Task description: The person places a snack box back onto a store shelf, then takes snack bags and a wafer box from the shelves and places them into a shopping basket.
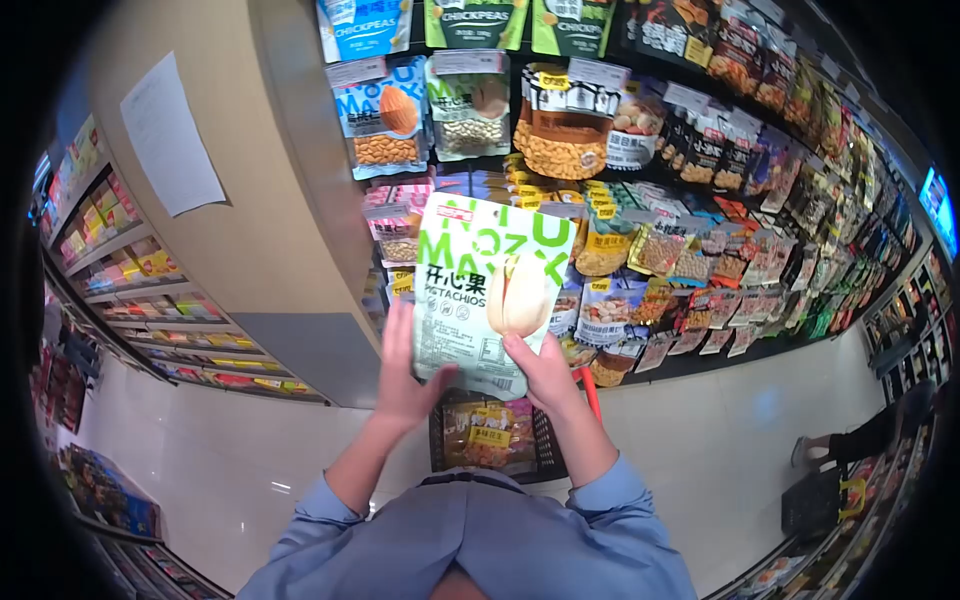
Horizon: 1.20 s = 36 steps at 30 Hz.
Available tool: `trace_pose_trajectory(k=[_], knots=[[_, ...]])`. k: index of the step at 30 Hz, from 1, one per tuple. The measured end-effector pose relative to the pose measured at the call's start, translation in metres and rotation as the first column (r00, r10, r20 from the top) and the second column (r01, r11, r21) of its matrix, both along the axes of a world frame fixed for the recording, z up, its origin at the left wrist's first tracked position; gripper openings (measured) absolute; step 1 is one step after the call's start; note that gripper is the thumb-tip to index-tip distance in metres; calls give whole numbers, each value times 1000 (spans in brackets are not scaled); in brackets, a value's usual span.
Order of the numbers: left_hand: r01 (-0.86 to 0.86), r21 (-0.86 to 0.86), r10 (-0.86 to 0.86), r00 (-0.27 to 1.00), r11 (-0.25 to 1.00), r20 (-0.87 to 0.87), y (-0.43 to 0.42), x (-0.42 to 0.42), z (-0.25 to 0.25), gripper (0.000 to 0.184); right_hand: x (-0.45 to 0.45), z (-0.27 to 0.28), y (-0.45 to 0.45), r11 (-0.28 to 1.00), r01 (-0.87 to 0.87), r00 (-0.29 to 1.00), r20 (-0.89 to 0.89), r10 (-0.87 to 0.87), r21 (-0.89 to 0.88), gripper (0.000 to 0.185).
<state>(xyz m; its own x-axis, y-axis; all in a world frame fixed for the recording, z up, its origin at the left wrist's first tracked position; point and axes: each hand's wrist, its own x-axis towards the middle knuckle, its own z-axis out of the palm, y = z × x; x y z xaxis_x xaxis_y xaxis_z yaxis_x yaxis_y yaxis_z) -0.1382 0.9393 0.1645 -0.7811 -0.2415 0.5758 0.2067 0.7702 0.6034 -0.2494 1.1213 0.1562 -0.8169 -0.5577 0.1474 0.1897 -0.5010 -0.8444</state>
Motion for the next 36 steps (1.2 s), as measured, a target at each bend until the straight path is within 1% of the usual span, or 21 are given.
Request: trace_pose_trajectory(k=[1,2,3,5,6,9,10,12,14,17,21,24,26,29,30,32,33,35,36], knots=[[-10,112,10,1000,994,-1,1,-1,5,88,-2,0,10,999,-41,999,-9,41,-15,40],[168,445,-144,986,880,-87,3,-9,-6,69,-6,-3,18,998,-64,998,4,64,-3,39],[219,613,-261,965,759,-22,7,-10,-12,62,-11,-9,26,996,-82,997,-2,82,28,38],[218,874,-491,871,435,27,15,-9,-17,51,-23,-17,38,988,-126,992,-20,128,84,37],[223,899,-413,909,378,-52,30,-10,-21,33,-23,-13,42,988,-119,992,-28,122,95,37],[232,902,-393,916,365,-77,49,-12,-32,31,-28,-16,56,975,-47,985,-154,82,215,37],[201,891,-369,929,408,-41,54,-12,-36,27,-27,-21,59,977,-60,988,-129,88,206,37],[178,880,-334,942,441,-23,62,-8,-34,26,-27,-22,60,978,-85,990,-97,105,191,37],[148,859,-285,958,490,-2,67,-8,-33,25,-23,-18,60,975,-75,989,-107,99,209,36],[79,758,-195,979,648,65,71,-3,-26,25,-21,-8,55,972,-57,981,-166,96,230,36],[52,764,-160,985,643,68,74,-2,-30,26,-23,-15,52,963,-19,969,-231,83,268,34],[39,768,-148,986,639,73,74,-2,-35,25,-19,-12,53,933,32,967,-246,61,358,33],[16,760,-135,986,650,95,75,-3,-43,26,-22,-18,51,943,-37,979,-177,101,331,33],[-7,821,-154,981,571,115,76,-2,-63,26,-19,-21,54,935,-141,982,-73,173,326,33],[-9,880,-165,981,475,99,78,0,-66,26,-17,-22,56,929,-171,980,-40,195,327,34],[-18,964,-185,980,265,70,82,3,-72,26,-16,-41,58,909,-86,972,-165,166,407,34],[-5,973,-202,978,229,53,82,4,-72,27,-18,-52,58,894,-44,962,-223,158,445,34],[13,989,-224,974,150,21,80,12,-74,27,-28,-73,59,881,-56,970,-183,160,470,42],[14,981,-213,977,193,28,79,14,-72,26,-28,-72,58,874,-66,973,-163,163,482,46]])
